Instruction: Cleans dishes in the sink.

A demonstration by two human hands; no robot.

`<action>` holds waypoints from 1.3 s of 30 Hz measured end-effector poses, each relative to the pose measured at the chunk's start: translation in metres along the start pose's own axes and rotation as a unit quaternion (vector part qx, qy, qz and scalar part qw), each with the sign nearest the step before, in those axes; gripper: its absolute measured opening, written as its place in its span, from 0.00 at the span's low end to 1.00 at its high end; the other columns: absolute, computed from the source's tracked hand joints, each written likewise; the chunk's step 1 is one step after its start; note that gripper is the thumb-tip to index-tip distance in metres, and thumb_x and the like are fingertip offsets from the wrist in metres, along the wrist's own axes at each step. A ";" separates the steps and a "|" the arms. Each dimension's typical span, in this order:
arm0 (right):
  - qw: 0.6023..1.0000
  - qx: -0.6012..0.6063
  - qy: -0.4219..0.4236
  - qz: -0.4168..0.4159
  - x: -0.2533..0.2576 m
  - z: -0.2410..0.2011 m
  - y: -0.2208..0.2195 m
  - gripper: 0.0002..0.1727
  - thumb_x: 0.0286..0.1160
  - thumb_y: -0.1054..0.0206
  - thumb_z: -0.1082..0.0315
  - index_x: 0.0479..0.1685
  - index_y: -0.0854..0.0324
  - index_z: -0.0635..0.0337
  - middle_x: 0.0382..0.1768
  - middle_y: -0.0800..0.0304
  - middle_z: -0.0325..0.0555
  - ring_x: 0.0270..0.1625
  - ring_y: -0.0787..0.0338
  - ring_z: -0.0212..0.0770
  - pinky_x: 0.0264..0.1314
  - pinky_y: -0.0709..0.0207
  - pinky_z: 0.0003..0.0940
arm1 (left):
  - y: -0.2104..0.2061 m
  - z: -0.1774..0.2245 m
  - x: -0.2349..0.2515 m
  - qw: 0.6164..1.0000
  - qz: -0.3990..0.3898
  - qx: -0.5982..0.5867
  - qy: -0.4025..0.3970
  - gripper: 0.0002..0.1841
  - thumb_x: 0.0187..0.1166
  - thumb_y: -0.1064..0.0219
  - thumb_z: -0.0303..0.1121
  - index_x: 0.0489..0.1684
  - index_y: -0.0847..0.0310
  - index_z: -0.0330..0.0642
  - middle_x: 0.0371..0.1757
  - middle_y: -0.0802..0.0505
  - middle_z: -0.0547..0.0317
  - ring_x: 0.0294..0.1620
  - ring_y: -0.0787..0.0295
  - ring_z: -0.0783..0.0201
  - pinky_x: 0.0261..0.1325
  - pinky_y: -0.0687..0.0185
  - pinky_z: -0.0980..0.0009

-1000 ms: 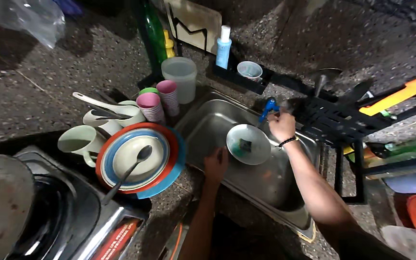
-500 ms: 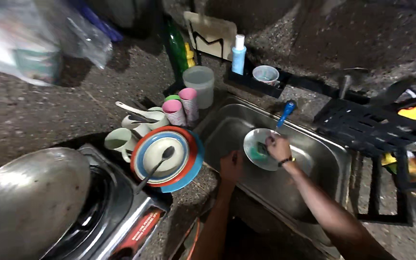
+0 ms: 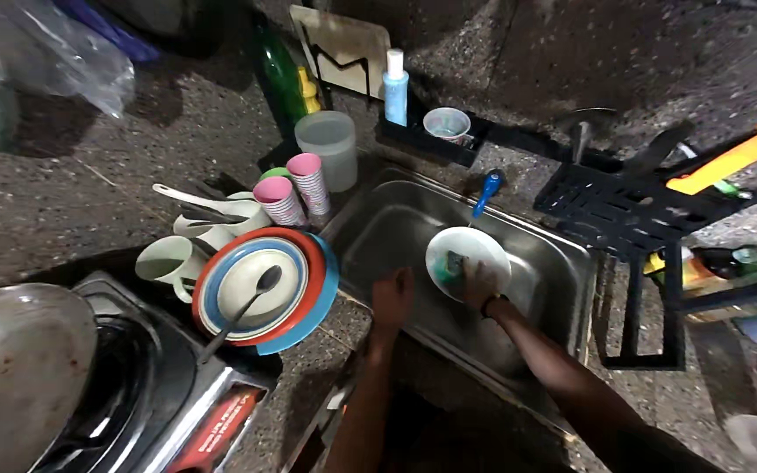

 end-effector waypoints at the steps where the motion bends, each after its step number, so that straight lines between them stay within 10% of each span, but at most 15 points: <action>1: 1.000 -0.001 -0.010 -0.004 -0.003 0.002 -0.002 0.58 0.76 0.33 0.38 0.99 0.67 0.52 0.93 0.67 0.76 0.92 0.60 0.81 0.90 0.65 0.77 | 0.000 0.000 0.000 1.000 0.004 0.002 -0.006 0.20 0.90 0.43 0.39 0.53 0.11 0.30 0.35 0.07 0.45 0.36 0.08 0.53 0.47 0.12 0.54; 9: 0.996 -0.017 -0.088 -0.012 -0.039 0.017 -0.007 0.61 0.74 0.31 0.39 0.99 0.72 0.46 0.93 0.71 0.75 0.87 0.44 0.83 0.85 0.45 0.74 | 0.002 -0.002 0.002 1.000 -0.013 0.013 -0.006 0.18 0.89 0.43 0.39 0.50 0.11 0.32 0.34 0.07 0.46 0.35 0.09 0.54 0.46 0.12 0.55; 13: 0.998 -0.058 -0.035 0.018 -0.048 0.026 -0.014 0.54 0.74 0.30 0.42 0.98 0.57 0.41 0.95 0.78 0.70 0.91 0.62 0.86 0.81 0.43 0.79 | 0.002 -0.002 0.004 1.000 -0.028 0.005 0.001 0.19 0.90 0.43 0.40 0.53 0.11 0.32 0.37 0.07 0.46 0.38 0.08 0.55 0.49 0.12 0.57; 17: 0.995 -0.090 0.031 -0.015 -0.034 0.029 -0.017 0.38 0.81 0.35 0.48 0.93 0.40 0.33 0.97 0.64 0.59 0.94 0.60 0.77 0.81 0.46 0.81 | 0.005 0.002 0.005 0.998 -0.057 -0.006 0.030 0.19 0.90 0.43 0.40 0.58 0.13 0.33 0.46 0.06 0.44 0.48 0.07 0.54 0.59 0.13 0.57; 22: 0.997 -0.073 -0.002 -0.004 0.000 0.027 -0.001 0.29 0.85 0.38 0.63 0.85 0.30 0.60 0.80 0.29 0.72 0.83 0.30 0.72 0.83 0.35 0.67 | 0.002 -0.006 0.006 0.999 -0.033 -0.032 0.005 0.18 0.89 0.43 0.38 0.54 0.12 0.32 0.43 0.06 0.45 0.44 0.07 0.55 0.55 0.13 0.57; 29: 0.994 -0.022 -0.100 0.047 -0.003 0.028 0.017 0.39 0.89 0.51 0.36 0.63 0.14 0.65 0.64 0.11 0.67 0.72 0.15 0.66 0.73 0.27 0.68 | 0.001 -0.003 0.009 0.999 -0.036 -0.020 0.017 0.19 0.90 0.45 0.40 0.54 0.12 0.33 0.42 0.06 0.45 0.45 0.07 0.53 0.55 0.14 0.54; 33: 0.997 -0.066 0.000 0.030 -0.001 0.037 0.004 0.40 0.82 0.34 0.55 0.92 0.43 0.60 0.86 0.41 0.76 0.86 0.38 0.78 0.81 0.35 0.71 | -0.003 0.002 0.012 0.994 -0.091 0.038 0.048 0.19 0.90 0.44 0.39 0.67 0.16 0.38 0.53 0.05 0.46 0.53 0.06 0.52 0.61 0.13 0.53; 36: 0.998 -0.025 -0.042 0.029 0.003 0.039 -0.006 0.36 0.82 0.33 0.59 0.90 0.38 0.57 0.80 0.29 0.70 0.79 0.24 0.70 0.77 0.28 0.66 | -0.018 0.024 0.017 0.955 -0.222 0.183 0.069 0.25 0.90 0.45 0.42 0.84 0.30 0.45 0.76 0.16 0.47 0.74 0.17 0.47 0.74 0.21 0.47; 39: 0.991 0.037 -0.128 0.011 -0.001 0.038 0.003 0.31 0.92 0.49 0.49 0.75 0.23 0.69 0.73 0.18 0.68 0.79 0.21 0.64 0.82 0.31 0.61 | -0.074 0.017 0.015 0.937 -0.232 0.228 -0.127 0.22 0.85 0.39 0.36 0.74 0.20 0.37 0.80 0.20 0.41 0.83 0.29 0.43 0.85 0.36 0.47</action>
Point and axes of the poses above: each hand's wrist, its own x-axis towards the middle knuckle, its own y-axis out of the back of the hand, z = x × y, the point moved 1 cm from there along x, towards the middle knuckle
